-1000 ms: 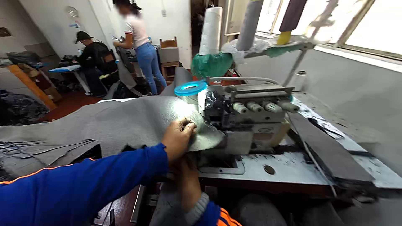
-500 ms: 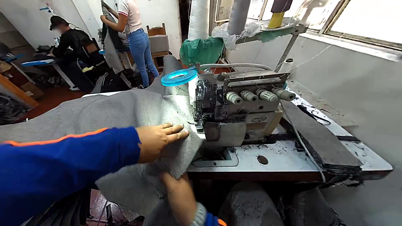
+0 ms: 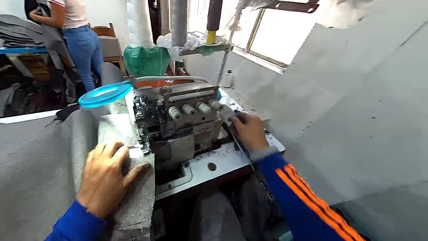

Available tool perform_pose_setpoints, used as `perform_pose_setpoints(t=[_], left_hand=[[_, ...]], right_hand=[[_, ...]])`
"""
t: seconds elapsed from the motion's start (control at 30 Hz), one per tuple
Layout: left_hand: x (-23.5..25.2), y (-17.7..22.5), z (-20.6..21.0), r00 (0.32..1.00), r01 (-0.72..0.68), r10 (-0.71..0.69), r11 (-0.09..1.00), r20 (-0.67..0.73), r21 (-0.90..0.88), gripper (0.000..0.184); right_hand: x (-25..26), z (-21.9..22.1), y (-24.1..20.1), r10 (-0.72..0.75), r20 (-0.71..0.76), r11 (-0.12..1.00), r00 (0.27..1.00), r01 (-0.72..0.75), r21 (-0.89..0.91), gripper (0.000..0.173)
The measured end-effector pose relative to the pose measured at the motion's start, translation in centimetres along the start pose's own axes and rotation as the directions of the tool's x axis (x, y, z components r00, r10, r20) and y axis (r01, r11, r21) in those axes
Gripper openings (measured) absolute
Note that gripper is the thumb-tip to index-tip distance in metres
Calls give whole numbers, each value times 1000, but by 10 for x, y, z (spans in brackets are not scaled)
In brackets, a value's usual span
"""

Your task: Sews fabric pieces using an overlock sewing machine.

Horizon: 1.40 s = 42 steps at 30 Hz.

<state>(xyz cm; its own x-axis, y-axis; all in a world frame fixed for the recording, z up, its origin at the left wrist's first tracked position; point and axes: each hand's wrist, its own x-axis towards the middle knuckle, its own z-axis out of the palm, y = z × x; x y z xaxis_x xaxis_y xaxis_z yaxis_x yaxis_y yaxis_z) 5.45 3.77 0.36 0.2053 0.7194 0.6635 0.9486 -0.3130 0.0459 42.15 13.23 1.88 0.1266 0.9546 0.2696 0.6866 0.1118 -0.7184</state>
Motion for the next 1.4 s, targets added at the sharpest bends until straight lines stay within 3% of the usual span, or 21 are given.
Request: perform_pose_setpoints(t=[0.13,0.27,0.33,0.43,0.57,0.67,0.8,0.87,0.93,0.97,1.03,1.1,1.23,1.4], left_hand=[[7,-3,8,998,-60,60,998,2,12,77],[-1,-12,1,999,-24,25,1000,47,-17,70],[-2,-16,0,997,-20,23,999,73,-42,67],[-3,-23,0,994,-34,40,998,105,-60,66],[-4,-23,3,995,-64,66,998,74,-19,69],[2,-11,0,989,-143,143,990,48,-12,60],[7,3,1,984,-179,177,980,-37,-90,34],[3,2,4,992,-116,105,978,-75,-176,30],[-1,0,3,996,-60,37,955,-83,-289,25],[-2,-1,0,998,-34,10,928,-66,-371,22],[1,-4,-9,999,4,-28,840,-36,-542,17],[3,-3,-22,998,7,-47,771,-46,-637,15],[1,5,-51,996,-59,-2,752,-92,-657,17],[0,12,-57,994,-62,-24,707,-111,-705,10]], right_hand=[[92,14,44,212,102,925,972,-166,-341,34],[113,36,52,299,141,853,944,-198,-483,31],[102,26,49,232,141,878,963,-145,-456,34],[43,-18,45,40,95,927,995,-1,-374,43],[-38,-40,53,158,230,890,960,-38,-454,30],[-43,-35,73,3,256,870,967,124,-478,19],[-34,-40,68,-98,373,738,923,319,-595,24],[-31,-49,65,-269,225,748,937,350,-564,23],[-31,-53,57,-511,-6,726,860,427,-540,27],[-34,-51,45,-555,-110,752,825,441,-490,34],[-49,-40,9,-485,-218,864,847,427,-265,50],[-70,-23,-29,-439,-149,898,886,434,-69,56],[-107,31,-94,-516,-18,827,856,504,251,11],[-127,97,-152,-481,-41,708,876,415,572,21]])
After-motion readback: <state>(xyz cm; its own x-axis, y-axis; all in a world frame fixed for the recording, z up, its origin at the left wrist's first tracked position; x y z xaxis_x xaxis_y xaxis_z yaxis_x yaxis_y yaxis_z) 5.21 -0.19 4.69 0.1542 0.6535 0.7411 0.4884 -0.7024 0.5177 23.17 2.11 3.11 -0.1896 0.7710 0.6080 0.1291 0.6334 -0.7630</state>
